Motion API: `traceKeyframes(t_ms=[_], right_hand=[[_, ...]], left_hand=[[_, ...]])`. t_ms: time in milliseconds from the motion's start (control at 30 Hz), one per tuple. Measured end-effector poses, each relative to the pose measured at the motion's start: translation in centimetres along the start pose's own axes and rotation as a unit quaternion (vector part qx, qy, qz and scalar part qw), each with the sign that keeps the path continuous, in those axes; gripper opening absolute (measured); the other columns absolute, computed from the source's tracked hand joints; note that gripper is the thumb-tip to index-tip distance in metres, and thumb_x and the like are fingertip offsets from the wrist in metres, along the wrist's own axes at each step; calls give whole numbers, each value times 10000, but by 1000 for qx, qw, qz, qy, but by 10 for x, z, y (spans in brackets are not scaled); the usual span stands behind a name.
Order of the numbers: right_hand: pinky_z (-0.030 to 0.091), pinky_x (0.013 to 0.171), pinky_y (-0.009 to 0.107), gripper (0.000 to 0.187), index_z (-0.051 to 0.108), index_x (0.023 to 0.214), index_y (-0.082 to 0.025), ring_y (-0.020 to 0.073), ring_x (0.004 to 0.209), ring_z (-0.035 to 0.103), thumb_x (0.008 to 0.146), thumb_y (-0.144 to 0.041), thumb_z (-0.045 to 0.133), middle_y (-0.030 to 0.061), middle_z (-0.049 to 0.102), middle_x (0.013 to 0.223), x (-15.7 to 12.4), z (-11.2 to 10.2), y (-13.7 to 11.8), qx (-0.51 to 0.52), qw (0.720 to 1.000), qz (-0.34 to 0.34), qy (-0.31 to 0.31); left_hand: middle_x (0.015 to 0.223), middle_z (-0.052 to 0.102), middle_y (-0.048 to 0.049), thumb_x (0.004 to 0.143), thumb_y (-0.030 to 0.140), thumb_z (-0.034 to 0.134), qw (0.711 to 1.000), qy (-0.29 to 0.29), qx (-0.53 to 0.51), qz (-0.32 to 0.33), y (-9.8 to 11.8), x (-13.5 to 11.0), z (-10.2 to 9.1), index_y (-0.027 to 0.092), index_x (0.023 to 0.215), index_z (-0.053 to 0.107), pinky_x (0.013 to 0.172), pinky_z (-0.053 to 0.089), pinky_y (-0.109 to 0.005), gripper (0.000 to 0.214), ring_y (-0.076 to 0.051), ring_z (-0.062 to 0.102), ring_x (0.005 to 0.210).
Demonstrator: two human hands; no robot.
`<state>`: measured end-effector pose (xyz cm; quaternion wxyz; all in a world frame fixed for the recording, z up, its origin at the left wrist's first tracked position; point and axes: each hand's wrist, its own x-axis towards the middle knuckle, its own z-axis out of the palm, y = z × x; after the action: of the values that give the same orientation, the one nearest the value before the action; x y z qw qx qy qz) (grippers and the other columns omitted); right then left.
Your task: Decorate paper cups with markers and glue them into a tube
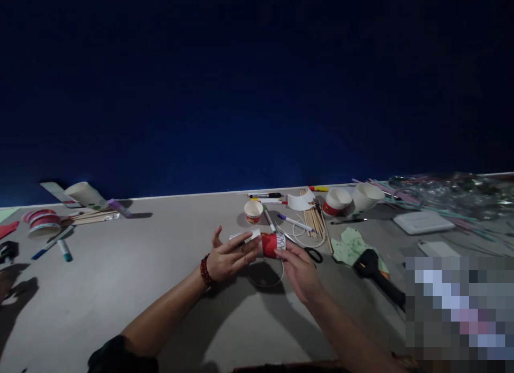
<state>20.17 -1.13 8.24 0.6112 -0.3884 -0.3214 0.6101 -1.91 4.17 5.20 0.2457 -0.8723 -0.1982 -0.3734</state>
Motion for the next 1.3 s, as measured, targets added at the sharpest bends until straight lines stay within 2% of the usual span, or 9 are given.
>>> traceKeyframes(t_ms=[100,233,467,700,800,1033,1167,1300], right_hand=[[465,1114,496,224,860,898,-257,342,1089,732,687,-328,878,67,849,976,0,3,-4,12,999,34,-9],[429,1141,498,212,853,886,-249,346,1113,717,688,-327,852,69,847,990,4,7,-6,7,1000,23,-18],[494,1052,486,206,845,843,-260,349,1109,707,647,-316,868,65,844,972,5,14,-5,30,999,21,-2],[501,992,466,131,813,774,-260,317,972,713,675,-338,848,45,819,855,7,15,-4,10,1000,5,-2],[502,973,457,135,809,784,-259,310,951,717,689,-348,841,38,814,850,7,14,-4,-1,1000,2,0],[511,951,433,161,820,768,-252,292,909,718,659,-353,882,27,807,820,7,13,-8,2,1000,-2,23],[510,952,437,173,813,738,-250,293,906,714,635,-360,900,32,800,793,7,12,-9,11,999,16,27],[517,982,453,192,810,743,-252,325,1010,721,625,-363,912,44,812,820,7,12,-10,21,999,24,22]], left_hand=[[1325,783,40,1053,313,619,1000,-12,-4,-14,-1,3,-5,365,1294,705,1340,-143,-596,261,-193,466,1544],[1280,806,37,1048,305,622,1000,-8,-9,-19,-4,5,-9,388,1294,701,1338,-136,-582,270,-218,592,1439],[1246,819,38,1089,321,558,999,9,12,-35,-2,12,-17,386,1300,699,1353,-89,-549,263,-184,624,1396],[1281,798,53,1068,298,576,999,3,16,-43,-2,13,-21,401,1349,679,1357,-94,-534,317,-172,652,1361],[1297,790,28,1072,303,546,999,-4,8,-35,-1,14,-22,375,1360,685,1352,-86,-554,328,-185,679,1328],[1255,813,-26,1080,328,531,1000,0,-6,-19,2,23,-24,278,1310,726,1343,-99,-577,306,-215,610,1421],[1300,794,-4,1068,320,552,1000,-15,-4,-10,-1,20,-21,307,1322,719,1338,-102,-591,304,-214,542,1488],[1322,784,11,1051,340,583,1000,-30,-5,-9,-2,13,-17,350,1390,681,1331,-105,-611,353,-234,551,1482]])
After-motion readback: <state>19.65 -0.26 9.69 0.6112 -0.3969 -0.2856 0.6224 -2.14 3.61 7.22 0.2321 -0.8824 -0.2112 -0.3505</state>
